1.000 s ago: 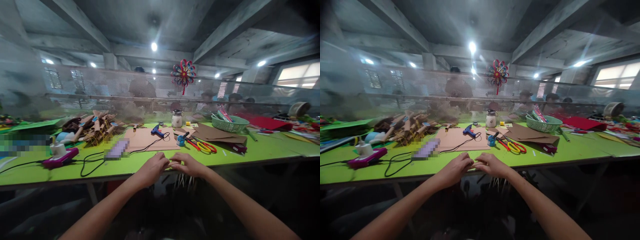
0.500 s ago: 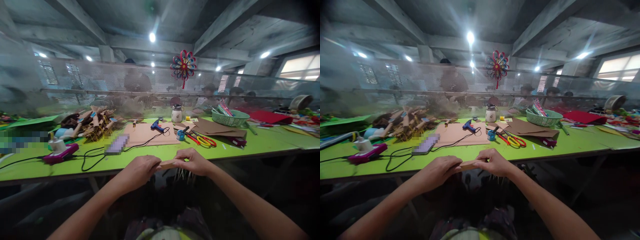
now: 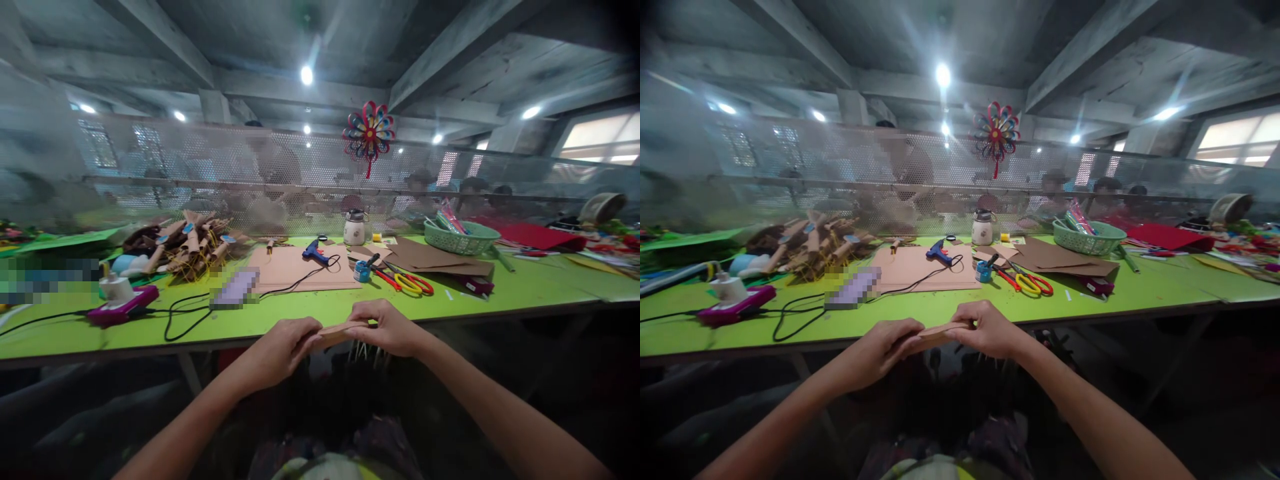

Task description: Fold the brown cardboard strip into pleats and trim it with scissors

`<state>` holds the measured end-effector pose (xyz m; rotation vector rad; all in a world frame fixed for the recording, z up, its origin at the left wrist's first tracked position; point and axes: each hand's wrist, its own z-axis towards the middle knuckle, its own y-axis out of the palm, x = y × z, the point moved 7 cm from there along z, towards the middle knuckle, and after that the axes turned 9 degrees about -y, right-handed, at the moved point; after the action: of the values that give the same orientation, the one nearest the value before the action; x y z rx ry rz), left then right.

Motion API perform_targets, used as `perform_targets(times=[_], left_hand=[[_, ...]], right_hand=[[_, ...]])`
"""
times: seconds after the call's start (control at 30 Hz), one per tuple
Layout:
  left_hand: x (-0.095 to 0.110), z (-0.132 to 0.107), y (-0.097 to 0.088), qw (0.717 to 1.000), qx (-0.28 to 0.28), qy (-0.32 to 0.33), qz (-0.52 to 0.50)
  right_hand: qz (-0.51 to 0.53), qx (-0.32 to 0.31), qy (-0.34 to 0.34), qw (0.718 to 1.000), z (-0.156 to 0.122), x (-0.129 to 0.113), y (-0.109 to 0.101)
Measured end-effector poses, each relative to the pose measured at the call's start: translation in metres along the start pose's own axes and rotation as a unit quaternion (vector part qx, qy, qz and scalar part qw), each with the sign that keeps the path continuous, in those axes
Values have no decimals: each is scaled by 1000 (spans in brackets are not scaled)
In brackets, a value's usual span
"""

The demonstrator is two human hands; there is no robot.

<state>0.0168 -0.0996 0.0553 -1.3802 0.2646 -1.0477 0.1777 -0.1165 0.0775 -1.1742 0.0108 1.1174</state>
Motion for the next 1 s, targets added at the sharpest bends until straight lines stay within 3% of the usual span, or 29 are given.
perform_targets(times=[0.17,0.37,0.53,0.77,1.0], left_hand=[[5,1,4,1000,-13,-7,-1],[2,2,4,999,-15,-27,-14],[-5,-6,5,999,-30,-33,-21],[3,-13,4,997,-33,-21,-74],[-15,-14,23,967,-129,-78,-206]], right_hand=[[-70,-79,-36,994,6,-13,4],[-101,-83,-47,990,7,-15,8],[-61,-79,-34,994,-1,-6,10],[15,-81,-44,996,-2,-7,11],[56,-85,-12,995,-1,1,21]])
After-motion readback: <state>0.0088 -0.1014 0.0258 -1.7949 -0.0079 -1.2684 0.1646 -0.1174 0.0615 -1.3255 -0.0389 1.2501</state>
